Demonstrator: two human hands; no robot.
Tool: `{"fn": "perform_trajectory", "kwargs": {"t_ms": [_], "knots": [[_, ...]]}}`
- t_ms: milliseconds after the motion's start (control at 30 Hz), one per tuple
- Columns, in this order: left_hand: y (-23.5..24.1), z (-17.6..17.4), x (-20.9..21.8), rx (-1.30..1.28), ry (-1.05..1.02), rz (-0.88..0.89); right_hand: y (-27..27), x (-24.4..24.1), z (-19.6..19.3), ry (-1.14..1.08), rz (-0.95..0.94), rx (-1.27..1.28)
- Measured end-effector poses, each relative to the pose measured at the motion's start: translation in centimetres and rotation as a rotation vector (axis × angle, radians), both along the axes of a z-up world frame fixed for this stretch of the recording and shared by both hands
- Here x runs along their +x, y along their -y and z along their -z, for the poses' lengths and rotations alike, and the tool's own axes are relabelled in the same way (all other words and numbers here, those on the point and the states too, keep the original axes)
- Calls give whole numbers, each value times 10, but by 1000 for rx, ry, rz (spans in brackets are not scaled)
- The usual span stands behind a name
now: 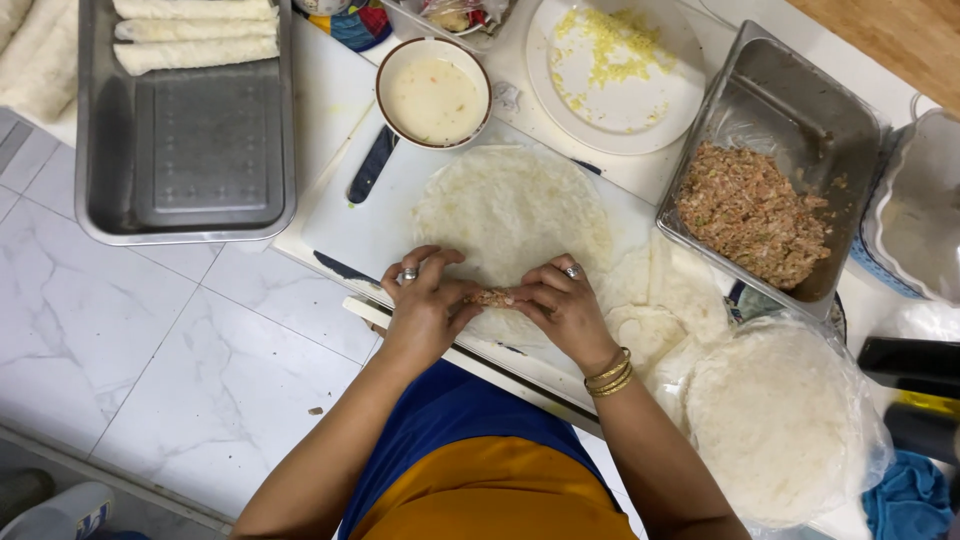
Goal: The person places a meat filling onto a thin, translucent wrapper on a cutting board and rolls it into a cylindrical shape. They apply a liquid from a bowl to the wrapper's edge to seal it before placing the finished roll onto a metal tray. The process is repeated with a new wrapper.
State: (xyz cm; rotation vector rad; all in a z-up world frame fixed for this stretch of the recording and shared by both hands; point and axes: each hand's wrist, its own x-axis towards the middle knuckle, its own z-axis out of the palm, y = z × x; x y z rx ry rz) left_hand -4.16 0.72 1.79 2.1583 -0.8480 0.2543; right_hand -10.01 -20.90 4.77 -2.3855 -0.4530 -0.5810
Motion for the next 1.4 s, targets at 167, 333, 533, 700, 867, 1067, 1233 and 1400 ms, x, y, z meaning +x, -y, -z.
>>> {"fn": "perform_trajectory", "kwargs": {"t_ms": [167, 333, 533, 700, 867, 1067, 1233, 1400], "knots": [[-3, -2, 3, 17, 3, 9, -5, 0, -5, 1, 18, -25], [6, 6, 3, 28, 24, 52, -13, 1, 6, -36, 23, -90], [-3, 0, 3, 62, -26, 53, 0, -5, -8, -36, 21, -83], [0, 1, 1, 78, -27, 52, -10, -2, -19, -35, 4, -116], [-11, 2, 6, 120, -29, 33, -37, 10, -29, -19, -31, -220], [-11, 5, 4, 83, -36, -4, -43, 18, -24, -24, -32, -327], [-2, 13, -2, 66, -38, -21, -42, 17, -17, -127, -61, -264], [-3, 11, 0, 66, -41, -15, -30, 16, -22, -302, 27, 98]]}}
